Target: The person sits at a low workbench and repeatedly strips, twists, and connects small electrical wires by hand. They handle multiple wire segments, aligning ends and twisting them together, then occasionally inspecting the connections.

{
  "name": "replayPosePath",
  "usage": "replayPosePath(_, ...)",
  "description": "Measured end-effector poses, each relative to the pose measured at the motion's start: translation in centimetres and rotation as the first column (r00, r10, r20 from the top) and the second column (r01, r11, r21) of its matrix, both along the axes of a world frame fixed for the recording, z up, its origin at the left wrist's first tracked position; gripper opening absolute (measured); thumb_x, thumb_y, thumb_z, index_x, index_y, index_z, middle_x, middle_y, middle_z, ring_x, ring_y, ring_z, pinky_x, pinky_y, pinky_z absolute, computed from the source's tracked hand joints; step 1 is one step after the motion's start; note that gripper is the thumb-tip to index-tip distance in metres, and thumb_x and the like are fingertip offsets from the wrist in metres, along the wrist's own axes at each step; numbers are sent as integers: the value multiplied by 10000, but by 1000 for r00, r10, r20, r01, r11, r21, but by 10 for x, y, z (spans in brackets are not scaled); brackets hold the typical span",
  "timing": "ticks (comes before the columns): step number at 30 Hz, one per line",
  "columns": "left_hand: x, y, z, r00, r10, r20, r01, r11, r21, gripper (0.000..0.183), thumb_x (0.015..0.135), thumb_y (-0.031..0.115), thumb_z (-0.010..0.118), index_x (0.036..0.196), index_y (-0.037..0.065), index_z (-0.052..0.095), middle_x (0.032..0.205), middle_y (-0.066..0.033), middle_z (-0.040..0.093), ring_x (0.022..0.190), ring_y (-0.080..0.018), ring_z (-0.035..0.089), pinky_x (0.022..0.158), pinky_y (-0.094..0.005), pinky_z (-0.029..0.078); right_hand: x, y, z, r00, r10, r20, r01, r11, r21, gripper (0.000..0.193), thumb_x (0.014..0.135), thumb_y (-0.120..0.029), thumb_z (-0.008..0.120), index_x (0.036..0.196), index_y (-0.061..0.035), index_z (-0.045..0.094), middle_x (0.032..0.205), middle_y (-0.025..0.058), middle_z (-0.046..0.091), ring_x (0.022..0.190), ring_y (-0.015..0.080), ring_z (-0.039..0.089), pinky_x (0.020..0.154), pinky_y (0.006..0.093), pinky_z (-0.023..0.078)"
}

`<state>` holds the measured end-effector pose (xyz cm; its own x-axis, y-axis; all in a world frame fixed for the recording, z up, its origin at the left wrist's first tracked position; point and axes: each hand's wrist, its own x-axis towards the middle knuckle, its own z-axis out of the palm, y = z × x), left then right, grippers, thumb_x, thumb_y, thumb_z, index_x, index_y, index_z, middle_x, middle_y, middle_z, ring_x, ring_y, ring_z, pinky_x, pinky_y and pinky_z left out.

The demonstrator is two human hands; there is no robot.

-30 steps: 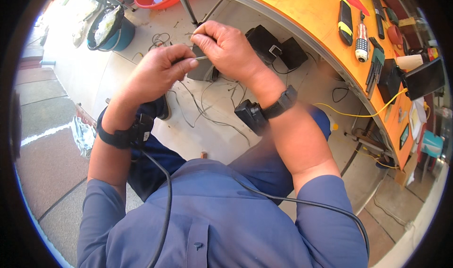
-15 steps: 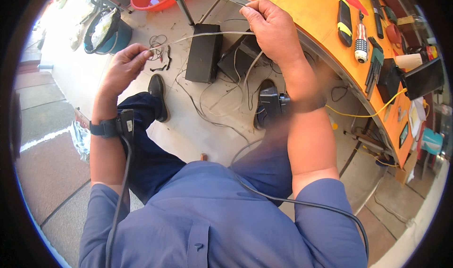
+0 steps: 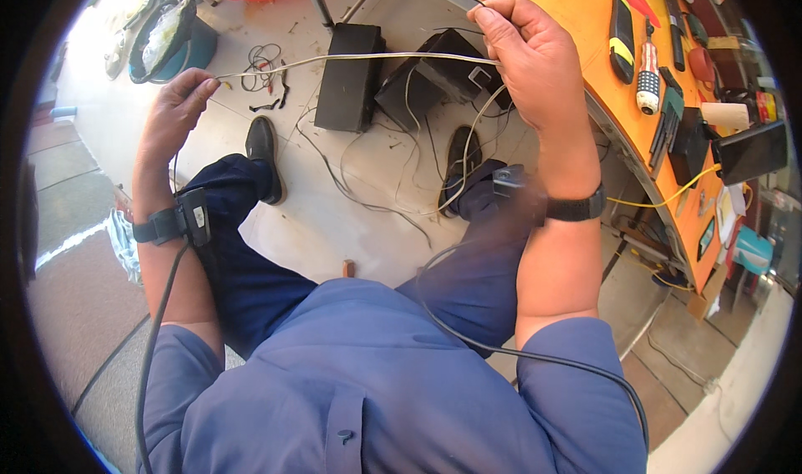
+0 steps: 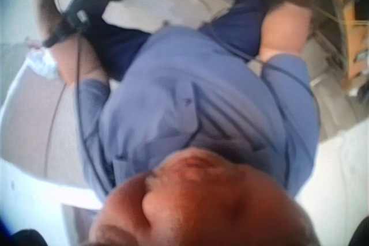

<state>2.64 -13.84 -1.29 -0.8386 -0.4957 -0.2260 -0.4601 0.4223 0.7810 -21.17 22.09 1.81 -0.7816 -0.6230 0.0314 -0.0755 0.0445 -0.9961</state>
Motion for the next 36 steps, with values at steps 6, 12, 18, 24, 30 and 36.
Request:
replayPosePath(6, 4, -8, 2, 996, 92, 15, -90, 990, -106, 233, 1009, 272, 653, 1037, 44, 693, 740, 45, 521, 643, -52, 428, 568, -225, 370, 3, 18, 14, 999, -43, 33, 44, 999, -14, 161, 1012, -166, 638, 1051, -16, 683, 697, -91, 473, 570, -20, 349, 482, 164, 243)
replayPosePath(12, 8, -12, 7, 961, 276, -13, -274, 944, -183, 253, 1012, 280, 639, 1049, 37, 700, 735, 25, 551, 628, -57, 450, 563, -236, 390, 0, 28, 13, 995, -94, 39, 92, 995, 37, 148, 1015, -164, 627, 1046, -30, 682, 707, -86, 492, 549, -17, 358, 475, 158, 247)
replayPosePath(18, 9, -12, 8, 959, 277, -64, -284, 929, -239, 245, 997, 256, 655, 1052, 21, 697, 767, 9, 598, 686, -72, 505, 635, -243, 434, 4, 28, 7, 1000, 6, -2, -6, 985, 172, 164, 1026, -185, 619, 1068, -35, 671, 726, -40, 573, 577, 28, 500, 512, 169, 387)
replayPosePath(24, 10, -12, 7, 959, 269, -94, -281, 945, -165, 222, 990, 242, 665, 1047, 30, 701, 755, 18, 597, 665, -62, 498, 607, -235, 420, 4, 25, 6, 999, 11, 30, -17, 980, 199, 157, 1035, -179, 604, 1078, -39, 660, 716, -50, 537, 572, 21, 467, 503, 172, 360)
replayPosePath(30, 15, -15, 9, 956, 288, -62, -294, 945, -142, 211, 993, 235, 663, 1049, 36, 708, 749, 18, 598, 624, -53, 484, 557, -226, 407, 1, 25, 9, 996, -40, 78, 31, 992, 119, 128, 1010, -114, 621, 1049, -3, 673, 781, -63, 541, 678, 13, 456, 578, 174, 342)
replayPosePath(36, 22, -25, 8, 918, 397, -10, -391, 897, -208, 234, 1003, 258, 650, 1044, 35, 706, 755, 10, 600, 618, -63, 487, 559, -236, 426, -3, 29, 10, 1000, -19, 7, 18, 995, 96, 148, 1008, -134, 633, 1060, -3, 677, 779, -57, 550, 689, 16, 471, 586, 172, 351)
